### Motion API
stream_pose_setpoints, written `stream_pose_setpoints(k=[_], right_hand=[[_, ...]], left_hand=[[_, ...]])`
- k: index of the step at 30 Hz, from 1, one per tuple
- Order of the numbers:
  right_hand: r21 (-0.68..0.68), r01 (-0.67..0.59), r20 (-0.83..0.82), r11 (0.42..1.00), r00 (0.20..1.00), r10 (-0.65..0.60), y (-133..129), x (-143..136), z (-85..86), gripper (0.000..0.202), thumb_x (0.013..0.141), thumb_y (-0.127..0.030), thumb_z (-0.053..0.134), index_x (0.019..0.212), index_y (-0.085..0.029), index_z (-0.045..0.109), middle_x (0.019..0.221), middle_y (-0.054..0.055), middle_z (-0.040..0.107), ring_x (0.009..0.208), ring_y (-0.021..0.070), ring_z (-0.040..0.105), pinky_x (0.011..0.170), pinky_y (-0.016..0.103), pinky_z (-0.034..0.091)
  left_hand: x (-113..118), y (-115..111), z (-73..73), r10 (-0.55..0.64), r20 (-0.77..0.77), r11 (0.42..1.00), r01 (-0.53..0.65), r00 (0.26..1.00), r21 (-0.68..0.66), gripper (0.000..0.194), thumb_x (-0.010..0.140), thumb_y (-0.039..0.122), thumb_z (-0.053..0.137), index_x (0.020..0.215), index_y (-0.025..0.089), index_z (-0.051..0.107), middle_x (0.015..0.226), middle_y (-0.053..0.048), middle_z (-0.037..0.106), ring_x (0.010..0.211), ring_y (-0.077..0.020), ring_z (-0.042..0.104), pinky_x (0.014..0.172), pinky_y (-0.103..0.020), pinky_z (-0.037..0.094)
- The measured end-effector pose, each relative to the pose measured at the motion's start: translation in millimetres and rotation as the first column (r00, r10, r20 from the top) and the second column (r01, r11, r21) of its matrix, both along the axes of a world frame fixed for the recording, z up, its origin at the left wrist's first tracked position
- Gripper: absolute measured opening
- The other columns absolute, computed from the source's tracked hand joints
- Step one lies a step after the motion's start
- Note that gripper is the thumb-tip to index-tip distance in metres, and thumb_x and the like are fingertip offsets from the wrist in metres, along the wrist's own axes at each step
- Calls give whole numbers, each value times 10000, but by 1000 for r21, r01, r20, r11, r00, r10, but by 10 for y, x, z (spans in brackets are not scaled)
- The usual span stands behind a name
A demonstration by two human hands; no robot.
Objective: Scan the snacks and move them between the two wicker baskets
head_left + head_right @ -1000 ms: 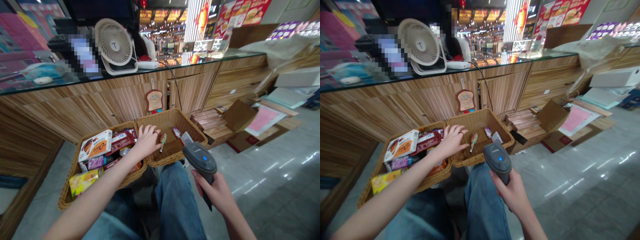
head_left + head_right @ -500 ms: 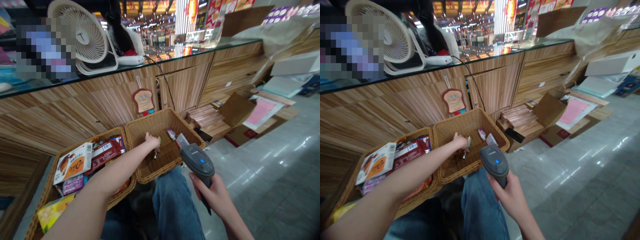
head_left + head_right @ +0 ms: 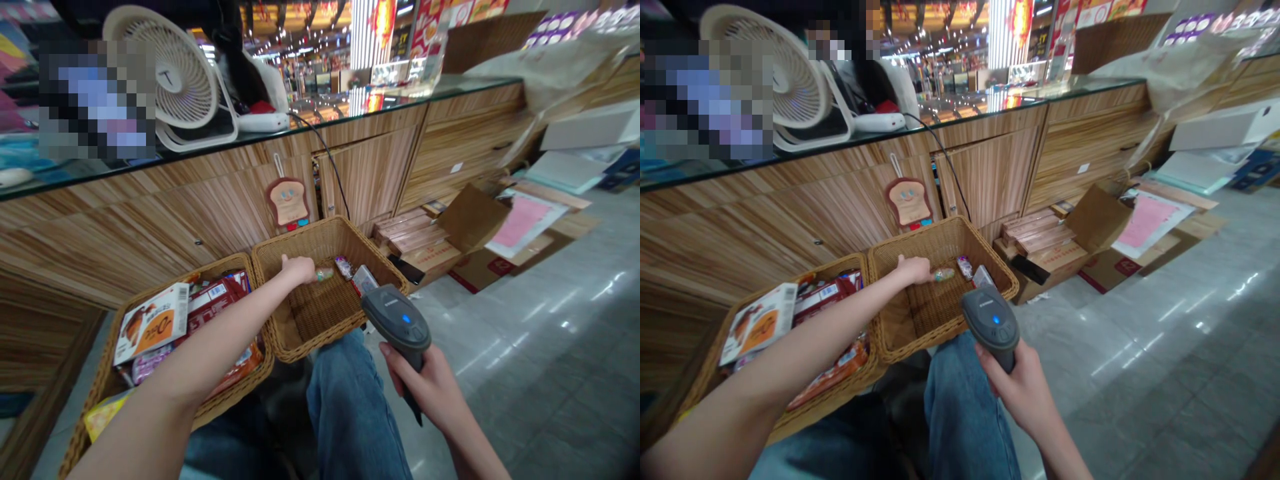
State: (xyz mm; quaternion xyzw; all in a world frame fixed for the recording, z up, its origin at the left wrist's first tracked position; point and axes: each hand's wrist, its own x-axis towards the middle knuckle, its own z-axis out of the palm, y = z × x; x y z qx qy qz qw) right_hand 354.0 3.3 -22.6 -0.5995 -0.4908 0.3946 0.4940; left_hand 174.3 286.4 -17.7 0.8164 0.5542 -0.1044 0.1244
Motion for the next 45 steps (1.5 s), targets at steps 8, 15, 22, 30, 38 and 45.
stream_pose_setpoints(k=[8,15,22,30,38,45], right_hand=[[28,17,19,999,1000,-18,-83,-10,38,481,975,-628,644,719,-228,566,430,-41,509,378,153,520,410,245,454],[45,-17,31,999,999,16,-163,-157,116,516,960,-669,653,707,-231,552,426,-40,515,373,154,529,413,247,464],[80,-122,73,989,991,116,-224,-358,347,511,961,-669,635,692,-244,545,433,-28,532,381,163,550,426,253,481],[68,-212,76,975,975,207,-310,-552,507,502,943,-631,660,644,-255,516,442,-20,533,380,168,551,436,267,487],[138,-238,120,961,968,222,-342,-674,558,404,960,-517,671,691,-238,554,450,-34,522,381,146,502,413,241,441],[140,-324,186,936,937,296,-367,-727,606,291,963,-427,650,757,-229,593,484,-32,542,413,151,516,422,225,441]], left_hand=[[-316,-373,466,53,127,976,-78,990,202,282,904,494,695,953,219,735,1050,-117,808,1094,-337,716,1039,-489,359],[-813,-966,705,267,917,937,-303,298,-174,425,719,581,846,775,210,646,695,-40,742,768,-220,687,864,-343,467],[-1073,-1693,743,333,933,868,-342,-138,-360,430,728,539,871,756,195,615,671,4,705,711,-141,650,811,-263,483],[-1138,-2162,782,620,471,568,-56,-627,-821,307,878,393,782,765,182,591,598,24,660,495,-84,588,499,-193,474],[-1129,-2378,698,693,374,520,69,-616,-851,391,979,446,669,736,145,613,495,57,514,399,-43,452,387,-145,338],[-1210,-2395,577,522,710,688,-258,-473,-678,595,668,687,862,683,137,635,381,74,435,336,-46,369,359,-162,265]])
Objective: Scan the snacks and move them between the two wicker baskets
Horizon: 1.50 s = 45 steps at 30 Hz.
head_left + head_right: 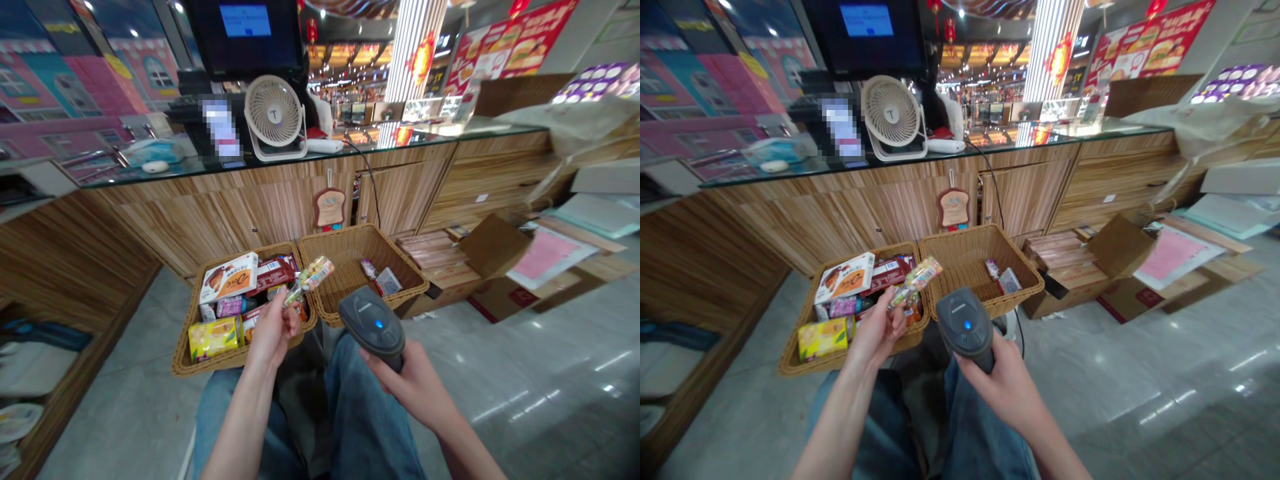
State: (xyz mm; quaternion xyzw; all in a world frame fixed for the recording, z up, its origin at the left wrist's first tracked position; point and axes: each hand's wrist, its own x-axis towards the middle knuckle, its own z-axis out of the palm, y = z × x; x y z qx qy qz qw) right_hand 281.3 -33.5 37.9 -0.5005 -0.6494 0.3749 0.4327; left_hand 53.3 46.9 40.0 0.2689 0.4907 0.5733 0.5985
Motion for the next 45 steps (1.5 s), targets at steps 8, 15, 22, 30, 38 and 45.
stream_pose_setpoints(k=[8,15,22,30,38,45], right_hand=[[34,-48,26,998,999,48,10,-43,40,227,984,-393,609,858,-206,639,489,-42,536,422,150,513,439,223,432],[49,-44,33,998,999,42,-7,-32,13,245,988,-403,623,835,-211,633,487,-44,530,417,150,512,446,226,435],[36,10,74,999,997,-13,-16,27,-39,331,975,-425,628,713,-231,569,460,-33,524,397,147,495,426,237,408],[36,67,82,997,994,-69,29,154,-108,417,977,-473,626,643,-242,534,465,-19,547,414,157,550,463,247,464],[1,154,63,988,986,-154,66,316,-64,469,950,-564,634,629,-238,534,429,-15,534,378,159,536,425,251,447],[-32,242,39,970,970,-241,50,698,-187,559,999,-584,606,576,-223,552,459,9,566,416,150,524,484,259,466]], left_hand=[[-43,5,-59,-34,-59,999,35,998,12,643,626,741,843,677,134,637,379,63,455,329,-52,369,358,-174,246],[-32,-3,-72,-40,-59,999,40,997,4,624,622,728,839,663,147,614,382,64,451,333,-56,371,364,-180,234],[-223,-25,-19,55,-193,997,-42,980,68,615,665,731,804,690,212,475,468,50,543,385,-75,436,392,-180,249],[-860,-65,-17,229,-931,958,-238,286,162,425,904,651,580,927,231,641,668,-39,702,631,-233,658,648,-306,452],[-861,-84,85,49,-986,921,-375,-159,106,520,987,662,472,1183,235,695,806,-111,735,777,-348,705,681,-364,455],[-357,370,141,294,-945,918,233,147,322,345,998,460,567,1244,226,631,820,1,683,751,-200,677,751,-302,491]])
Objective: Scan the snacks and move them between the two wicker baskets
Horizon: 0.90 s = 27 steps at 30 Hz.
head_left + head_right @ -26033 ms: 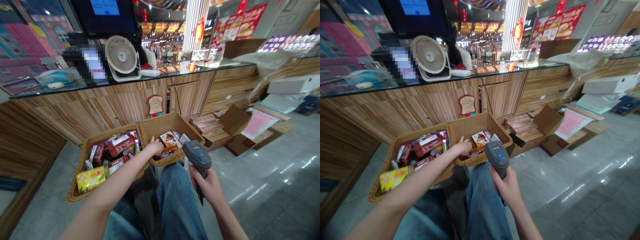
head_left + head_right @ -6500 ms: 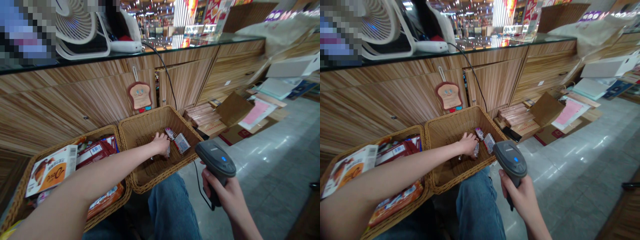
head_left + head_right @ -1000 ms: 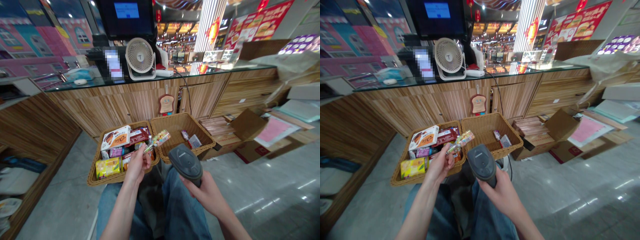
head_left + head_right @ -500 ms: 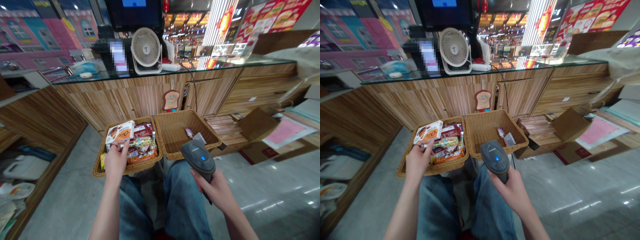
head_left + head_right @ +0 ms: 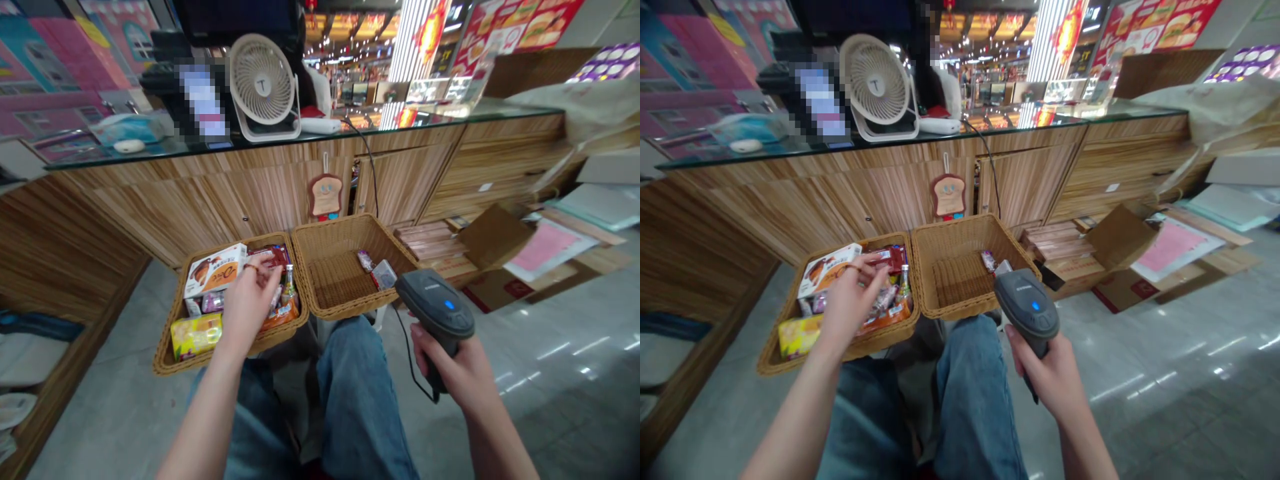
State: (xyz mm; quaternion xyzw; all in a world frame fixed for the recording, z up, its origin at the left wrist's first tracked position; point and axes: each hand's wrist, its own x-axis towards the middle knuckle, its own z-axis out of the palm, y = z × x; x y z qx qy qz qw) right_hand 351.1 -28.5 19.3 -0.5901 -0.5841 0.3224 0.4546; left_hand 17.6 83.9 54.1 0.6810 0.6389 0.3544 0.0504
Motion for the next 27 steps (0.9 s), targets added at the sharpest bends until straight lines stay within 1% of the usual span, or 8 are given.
stream_pose_setpoints(k=[2,5,10,13,15,19,23,27], right_hand=[[-11,17,-34,1000,999,-17,-11,94,-53,591,1004,-596,606,550,-222,542,476,14,569,431,151,539,494,258,474],[-32,55,-69,998,996,-57,-14,202,-128,614,999,-612,610,530,-222,535,473,12,560,427,148,534,490,255,472],[-74,134,-61,988,988,-139,20,355,-275,616,1008,-587,620,520,-219,543,468,13,557,444,149,524,506,257,464],[-94,164,-79,982,982,-172,55,425,-378,618,1016,-590,613,526,-220,541,474,17,563,452,152,523,519,270,467],[-102,178,-95,979,978,-188,87,451,-435,604,1016,-589,617,545,-218,546,477,13,564,452,150,520,514,267,461],[-114,195,-95,974,974,-206,166,463,-466,591,1004,-598,622,562,-216,535,460,2,552,439,139,501,503,256,451],[-125,199,-99,972,972,-212,224,473,-433,568,985,-622,619,597,-213,547,448,-4,549,420,136,495,484,248,443],[-128,207,-115,970,968,-222,245,490,-462,557,986,-625,620,615,-214,554,453,-8,548,422,138,503,488,246,449]], left_hand=[[273,244,20,-208,-34,977,207,977,-42,351,1000,415,580,1299,234,605,885,-4,702,808,-200,688,805,-318,514],[730,651,7,-448,-142,889,423,883,-178,417,972,386,641,1355,231,591,1055,-45,729,981,-228,705,923,-356,525],[1464,1305,-157,-685,-337,723,548,646,-420,608,887,361,747,1443,188,572,1353,-137,681,1289,-297,629,1113,-381,450],[1837,1583,-324,-792,-325,603,575,517,-553,686,849,332,772,1483,199,549,1448,-140,637,1360,-292,589,1147,-360,427],[2042,1702,-457,-801,-302,579,538,517,-613,752,812,359,804,1492,177,540,1480,-174,613,1389,-330,565,1155,-400,428],[2320,1839,-749,-784,-268,576,496,560,-650,862,727,395,873,1465,91,547,1471,-273,594,1418,-443,510,1146,-527,432],[2451,1951,-996,-798,-154,525,547,582,-653,636,780,229,785,1381,124,605,1392,-198,682,1315,-335,625,1091,-396,490],[2472,2054,-1113,-804,-20,464,606,594,-646,523,784,97,690,1303,106,629,1158,-113,792,1068,-216,739,895,-260,551]])
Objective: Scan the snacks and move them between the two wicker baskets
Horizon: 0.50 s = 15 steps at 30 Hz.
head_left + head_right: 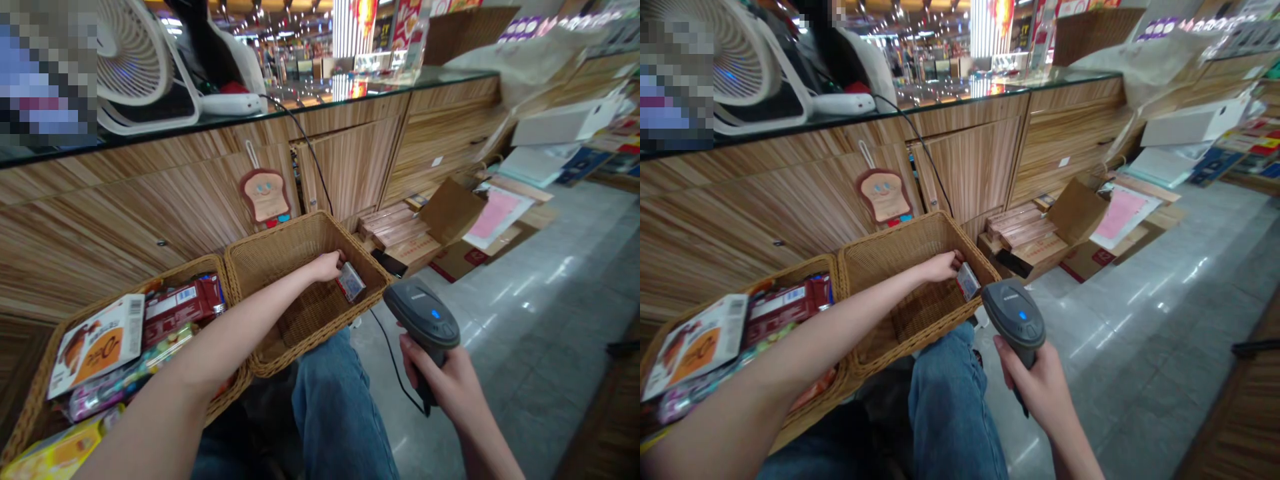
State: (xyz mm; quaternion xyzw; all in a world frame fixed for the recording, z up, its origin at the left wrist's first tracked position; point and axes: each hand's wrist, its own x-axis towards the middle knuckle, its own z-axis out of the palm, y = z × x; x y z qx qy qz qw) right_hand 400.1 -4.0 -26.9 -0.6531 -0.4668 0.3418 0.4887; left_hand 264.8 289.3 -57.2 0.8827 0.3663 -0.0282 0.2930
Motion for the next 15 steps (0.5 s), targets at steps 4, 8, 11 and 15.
stream_pose_setpoints(k=[4,8,11,15], right_hand=[[-7,-3,-12,1000,1000,2,9,-16,-59,551,988,-634,620,628,-222,550,461,-13,547,424,142,502,488,250,447],[6,-15,-28,1000,1000,15,9,-61,-56,528,998,-621,618,660,-220,560,457,-25,537,423,140,503,490,249,453],[17,-17,-19,1000,1000,17,-4,-90,-26,517,998,-614,624,674,-214,574,453,-30,534,415,137,503,486,247,455],[16,-31,-12,999,999,31,-28,-144,20,522,993,-618,622,668,-212,572,442,-28,538,399,137,506,467,241,448]], left_hand=[[-54,45,13,-15,48,998,18,999,-64,394,775,144,723,1168,131,711,983,-52,809,893,-182,744,778,-238,540],[-137,53,111,-30,78,993,38,996,-108,179,754,213,784,928,173,784,808,-1,783,789,-163,713,747,-232,510],[-236,65,250,-23,97,991,36,995,-130,118,697,217,848,796,189,791,716,19,758,735,-157,695,718,-230,485],[-465,38,533,50,149,994,-34,988,-107,116,665,207,880,723,200,779,700,13,761,709,-162,702,701,-242,486]])
